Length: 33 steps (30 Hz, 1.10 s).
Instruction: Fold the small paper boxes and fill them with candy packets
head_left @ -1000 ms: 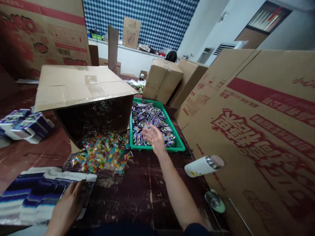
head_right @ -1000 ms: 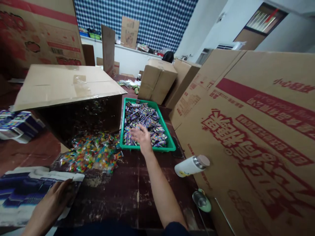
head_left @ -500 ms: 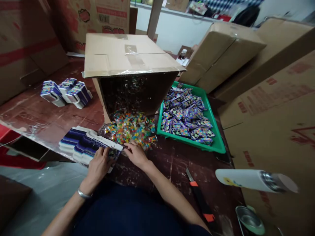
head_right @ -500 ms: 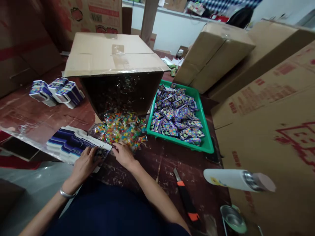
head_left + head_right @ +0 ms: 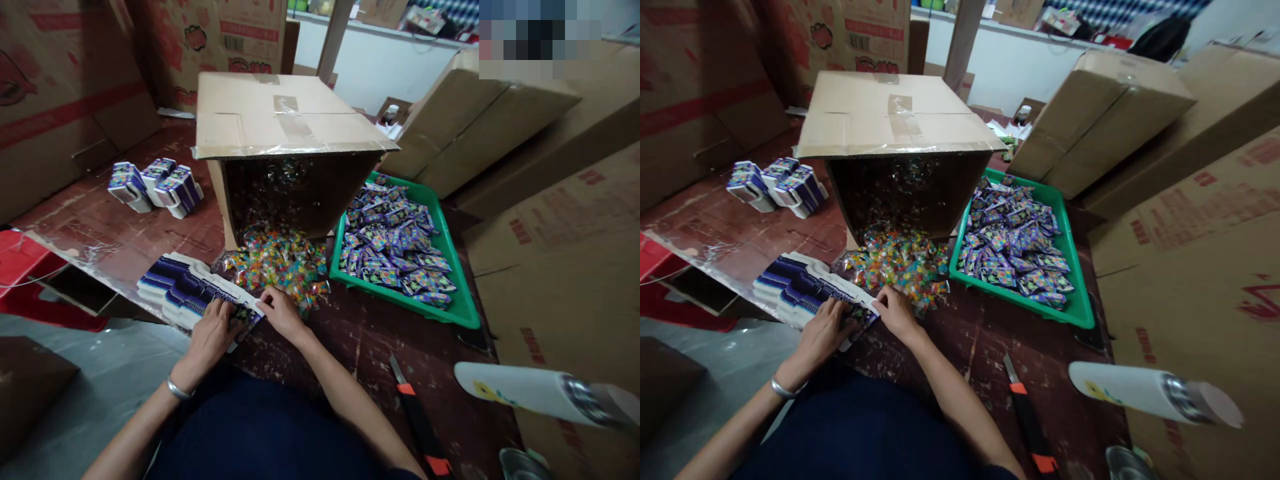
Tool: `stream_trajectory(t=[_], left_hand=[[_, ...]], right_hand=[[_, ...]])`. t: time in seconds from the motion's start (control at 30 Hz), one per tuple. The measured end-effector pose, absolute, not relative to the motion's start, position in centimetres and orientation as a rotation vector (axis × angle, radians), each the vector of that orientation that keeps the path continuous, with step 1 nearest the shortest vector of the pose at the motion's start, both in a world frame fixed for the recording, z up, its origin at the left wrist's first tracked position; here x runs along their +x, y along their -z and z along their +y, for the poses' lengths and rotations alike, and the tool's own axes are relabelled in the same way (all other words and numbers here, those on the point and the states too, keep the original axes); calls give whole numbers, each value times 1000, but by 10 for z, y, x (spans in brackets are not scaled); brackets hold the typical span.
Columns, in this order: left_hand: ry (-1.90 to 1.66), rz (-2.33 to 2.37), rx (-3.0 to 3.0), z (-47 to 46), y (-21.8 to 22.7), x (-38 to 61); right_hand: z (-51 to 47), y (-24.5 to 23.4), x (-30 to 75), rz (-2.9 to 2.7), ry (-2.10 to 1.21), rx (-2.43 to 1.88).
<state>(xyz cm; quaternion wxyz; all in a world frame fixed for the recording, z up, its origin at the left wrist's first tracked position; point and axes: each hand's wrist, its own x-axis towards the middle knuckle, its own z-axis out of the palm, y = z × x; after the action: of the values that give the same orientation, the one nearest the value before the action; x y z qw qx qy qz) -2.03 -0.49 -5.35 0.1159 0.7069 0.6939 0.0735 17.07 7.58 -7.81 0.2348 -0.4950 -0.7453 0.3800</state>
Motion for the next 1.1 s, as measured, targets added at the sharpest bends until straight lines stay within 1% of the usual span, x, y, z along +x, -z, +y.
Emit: stream_trajectory(t=[0.07, 0.13, 0.23, 0.33, 0.5, 0.7, 0.87, 0.93, 1.1], left_hand=[[-357, 2071, 2168, 1, 51, -39], [-486, 2224, 2230, 10, 48, -66], [-428, 2421, 2193, 26, 51, -103], [-305, 2418, 2156, 33, 64, -119], [-270, 2347, 2227, 27, 80, -103], [-236, 2244, 2269, 23, 78, -78], [-252, 2052, 2338, 14, 82, -48], [-272, 2052, 2336, 11, 83, -37], [-247, 1956, 2381, 6, 83, -16]], right_hand=[[74, 84, 180, -1981, -1092, -1333], [73, 89, 187, -1935, -1119, -1327], [71, 92, 189, -1933, -1132, -1322], [72, 93, 187, -1917, -1157, -1336], [72, 89, 189, -1864, -1228, -1345], [69, 77, 199, -1884, -1306, -1322], [63, 73, 213, -1928, -1249, -1411], [59, 74, 220, -1930, -1247, -1433], [52, 76, 235, -1804, -1380, -1458]])
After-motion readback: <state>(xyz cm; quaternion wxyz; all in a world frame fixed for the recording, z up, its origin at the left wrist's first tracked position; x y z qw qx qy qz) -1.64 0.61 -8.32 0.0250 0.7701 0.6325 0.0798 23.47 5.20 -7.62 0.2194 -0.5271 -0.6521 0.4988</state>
